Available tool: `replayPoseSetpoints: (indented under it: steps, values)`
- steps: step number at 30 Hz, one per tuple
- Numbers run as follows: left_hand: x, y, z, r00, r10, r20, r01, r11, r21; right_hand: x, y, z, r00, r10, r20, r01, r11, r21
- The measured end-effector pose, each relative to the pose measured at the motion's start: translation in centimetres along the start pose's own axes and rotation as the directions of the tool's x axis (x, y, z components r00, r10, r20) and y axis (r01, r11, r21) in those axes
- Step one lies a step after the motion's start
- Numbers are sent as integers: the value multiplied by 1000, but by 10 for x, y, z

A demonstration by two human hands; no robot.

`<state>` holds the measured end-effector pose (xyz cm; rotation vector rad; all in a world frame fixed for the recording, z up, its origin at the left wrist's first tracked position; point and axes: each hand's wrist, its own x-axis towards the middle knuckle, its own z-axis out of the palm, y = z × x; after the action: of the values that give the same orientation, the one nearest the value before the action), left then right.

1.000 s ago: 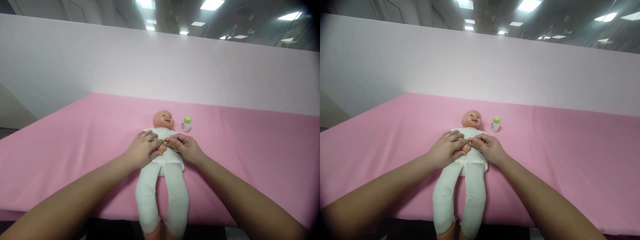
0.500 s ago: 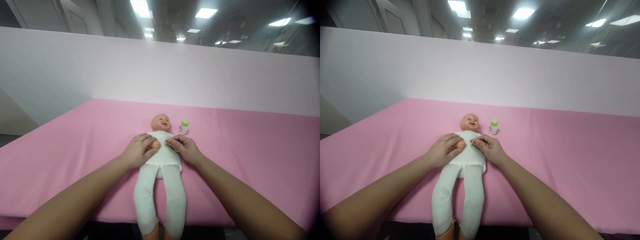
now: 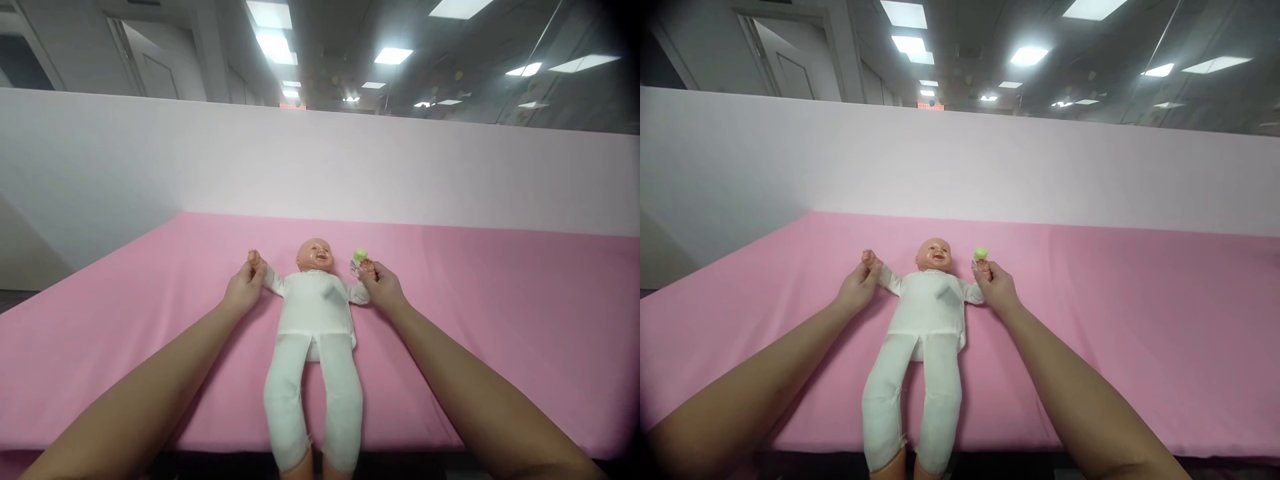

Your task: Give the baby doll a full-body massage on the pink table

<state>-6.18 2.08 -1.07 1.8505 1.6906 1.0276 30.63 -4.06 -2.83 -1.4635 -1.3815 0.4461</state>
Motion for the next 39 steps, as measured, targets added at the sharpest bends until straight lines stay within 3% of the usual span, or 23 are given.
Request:
replayPoseSetpoints:
  steps: [5, 11, 15, 19, 22, 23, 25, 26, 28, 30, 35, 39]
  values:
    - [15, -17, -7, 967, -180, -179, 173, 983, -56, 16, 22, -6, 985, 146, -89, -145, 989, 16]
    - [14, -17, -21, 929, -247, -274, 251, 968, -22, 23, 35, -7, 961, 264, -80, -257, 963, 87]
    - [0, 2, -45, 885, -127, -447, 114, 992, -56, 25, 38, -6, 951, 303, -53, -291, 941, 172]
    - [-55, 29, -58, 852, -12, -523, -90, 981, -170, 26, 44, -5, 942, 332, -41, -317, 925, 209]
    - [-127, 42, -52, 879, 81, -469, -149, 983, -111, 26, 46, -4, 942, 335, -27, -320, 920, 227]
    - [-152, 43, -48, 906, 116, -408, -158, 985, -72, 26, 46, -3, 943, 331, -20, -317, 918, 237]
    - [-198, 42, -37, 941, 264, -209, -285, 955, -77, 27, 48, -1, 947, 322, -6, -309, 915, 258]
    - [-218, 39, -32, 937, 335, -96, -344, 933, -104, 28, 49, 1, 949, 317, -3, -304, 914, 270]
    - [-248, 31, -22, 886, 464, 25, -455, 878, -150, 29, 52, 4, 954, 299, 2, -286, 908, 306]
    - [-270, 18, -14, 824, 564, 48, -554, 821, -134, 31, 53, 6, 963, 270, 25, -260, 894, 365]
    - [-298, -22, -7, 839, 510, 190, -532, 842, 90, 28, 45, 5, 965, 205, 164, -262, 791, 553]
    - [-305, -35, 3, 777, 603, 181, -630, 753, 191, 27, 37, 4, 964, 176, 202, -264, 746, 611]
